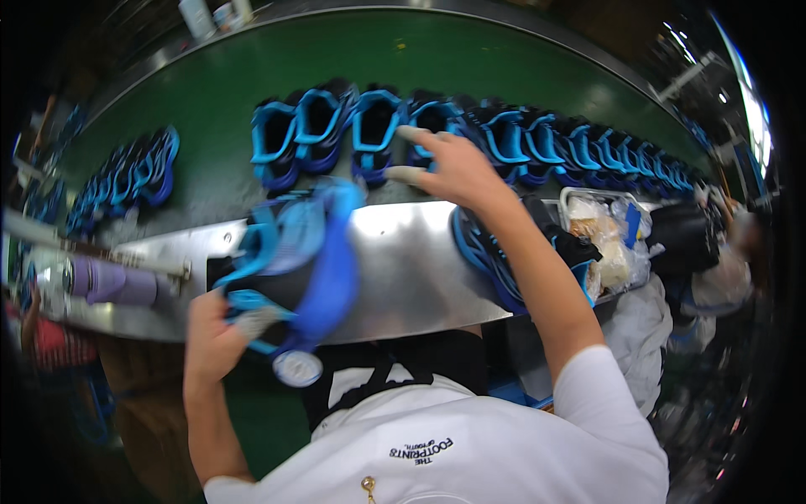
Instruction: The person adjusts the dial closure mechanisms and collars on sneakers by hand, places the finished pairs onto a conveyor belt, and takes new sneakers from the belt to repeat the process.
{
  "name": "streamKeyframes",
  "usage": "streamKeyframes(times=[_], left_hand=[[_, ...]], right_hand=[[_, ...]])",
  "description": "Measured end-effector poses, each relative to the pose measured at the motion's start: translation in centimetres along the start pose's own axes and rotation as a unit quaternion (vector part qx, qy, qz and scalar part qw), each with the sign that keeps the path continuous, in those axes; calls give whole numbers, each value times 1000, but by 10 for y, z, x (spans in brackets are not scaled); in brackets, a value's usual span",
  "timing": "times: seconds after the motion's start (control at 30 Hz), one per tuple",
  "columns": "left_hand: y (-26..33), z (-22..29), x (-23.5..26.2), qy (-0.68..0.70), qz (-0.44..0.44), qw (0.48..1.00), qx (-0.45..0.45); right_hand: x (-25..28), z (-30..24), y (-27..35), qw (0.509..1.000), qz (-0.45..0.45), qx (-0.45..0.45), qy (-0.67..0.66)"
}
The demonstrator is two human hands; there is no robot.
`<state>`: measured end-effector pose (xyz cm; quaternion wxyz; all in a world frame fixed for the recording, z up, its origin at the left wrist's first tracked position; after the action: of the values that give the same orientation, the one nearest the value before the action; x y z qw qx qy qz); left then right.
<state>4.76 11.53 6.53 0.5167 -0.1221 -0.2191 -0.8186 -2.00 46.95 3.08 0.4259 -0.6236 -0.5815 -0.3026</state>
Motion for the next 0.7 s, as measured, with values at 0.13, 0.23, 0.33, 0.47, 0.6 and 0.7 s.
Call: streamKeyframes(times=[0.13,0.23,0.33,0.47,0.6,0.7], left_hand=[[-32,1,44,-184,208,950,-143],[-99,-39,84,-301,291,883,-213],[-164,-94,136,-351,307,860,-208],[-227,-219,207,-409,282,862,-98],[-248,-173,151,-423,178,885,-75],[-225,-124,104,-389,291,837,-251]], right_hand=[[-67,13,-69,985,-113,-63,112],[-98,26,-72,978,-111,-48,170],[-78,75,-61,974,-101,-9,201],[-36,144,-58,965,-105,-68,229],[-5,203,-52,929,-113,-190,298],[12,179,-75,925,-122,-112,342]])
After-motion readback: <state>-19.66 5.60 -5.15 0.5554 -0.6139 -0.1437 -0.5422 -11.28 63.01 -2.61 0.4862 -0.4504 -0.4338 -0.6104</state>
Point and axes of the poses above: each hand's wrist, its own y-axis away from the middle knuckle, its own x-axis out of the back of the hand, z = x × y, the point moved 3 cm from there along -y, towards the middle knuckle, and after that the axes turned 3 degrees about x, right-handed, at the moved point
